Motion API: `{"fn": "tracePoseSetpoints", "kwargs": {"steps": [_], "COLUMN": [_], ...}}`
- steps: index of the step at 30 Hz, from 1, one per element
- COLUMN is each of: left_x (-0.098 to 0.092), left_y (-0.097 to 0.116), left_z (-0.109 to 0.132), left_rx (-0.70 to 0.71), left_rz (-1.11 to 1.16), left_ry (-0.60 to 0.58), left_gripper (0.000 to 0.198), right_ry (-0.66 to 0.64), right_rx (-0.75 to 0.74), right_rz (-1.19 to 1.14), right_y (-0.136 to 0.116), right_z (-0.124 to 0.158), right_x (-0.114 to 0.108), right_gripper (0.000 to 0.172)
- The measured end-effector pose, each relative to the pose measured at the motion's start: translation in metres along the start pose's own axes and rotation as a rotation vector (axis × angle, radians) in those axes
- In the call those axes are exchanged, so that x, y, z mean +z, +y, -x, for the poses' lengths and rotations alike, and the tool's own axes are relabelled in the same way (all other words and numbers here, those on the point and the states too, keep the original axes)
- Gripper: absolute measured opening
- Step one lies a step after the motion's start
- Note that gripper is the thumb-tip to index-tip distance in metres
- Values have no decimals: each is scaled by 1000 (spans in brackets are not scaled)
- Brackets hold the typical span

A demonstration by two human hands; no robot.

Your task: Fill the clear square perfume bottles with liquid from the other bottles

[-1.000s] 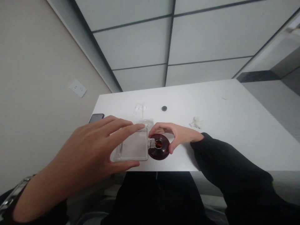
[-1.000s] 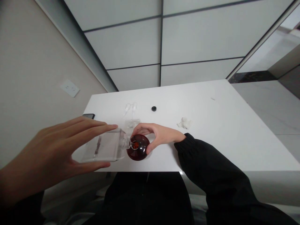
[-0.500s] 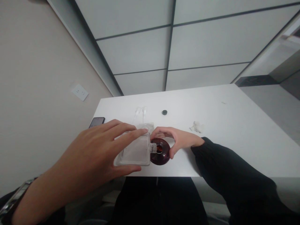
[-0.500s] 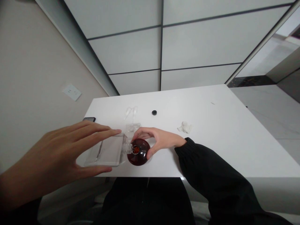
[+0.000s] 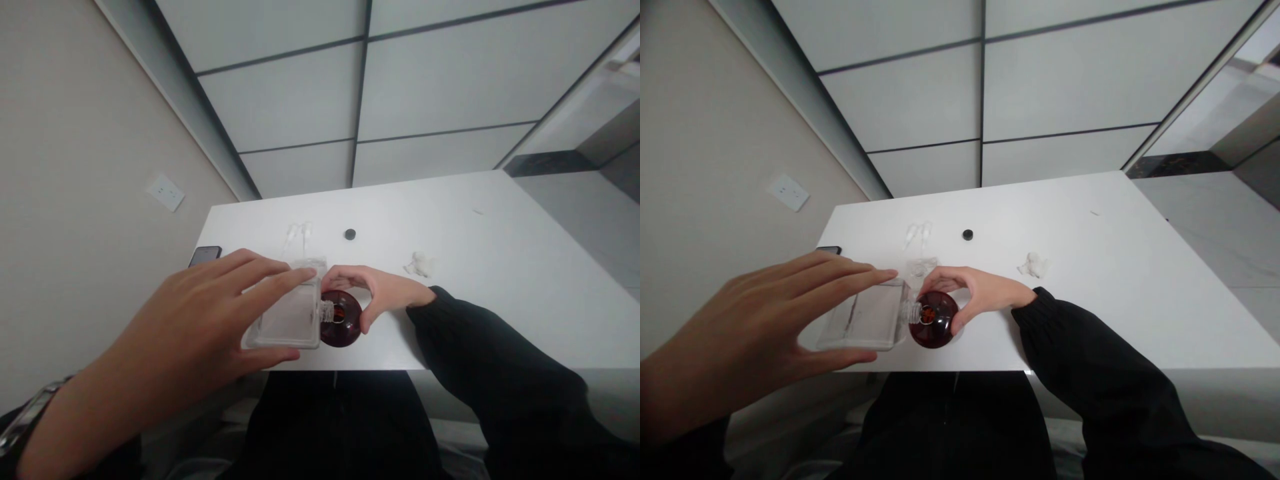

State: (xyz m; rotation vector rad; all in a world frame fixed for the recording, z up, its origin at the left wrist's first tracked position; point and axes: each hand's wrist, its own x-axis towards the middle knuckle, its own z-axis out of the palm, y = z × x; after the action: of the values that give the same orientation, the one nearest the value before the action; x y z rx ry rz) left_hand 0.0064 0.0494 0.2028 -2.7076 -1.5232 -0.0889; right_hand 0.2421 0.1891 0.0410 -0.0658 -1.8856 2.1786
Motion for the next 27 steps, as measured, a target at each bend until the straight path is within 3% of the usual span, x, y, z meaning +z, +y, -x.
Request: {"fn": "tracePoseSetpoints", "kwargs": {"steps": [8, 27], "left_x": [-1, -2], "left_y": [1, 0], "left_z": [-2, -2], "left_rx": [15, 8], "left_rz": [-11, -36], "left_ry": [-4, 3], "left_gripper": [46, 53], "right_ry": [-1, 4], "right_rx": [-15, -6], "right_rz": [-24, -34], "right_y": [3, 3], "right_z": [1, 2], "right_x": [-1, -1], "right_gripper": [72, 71]}}
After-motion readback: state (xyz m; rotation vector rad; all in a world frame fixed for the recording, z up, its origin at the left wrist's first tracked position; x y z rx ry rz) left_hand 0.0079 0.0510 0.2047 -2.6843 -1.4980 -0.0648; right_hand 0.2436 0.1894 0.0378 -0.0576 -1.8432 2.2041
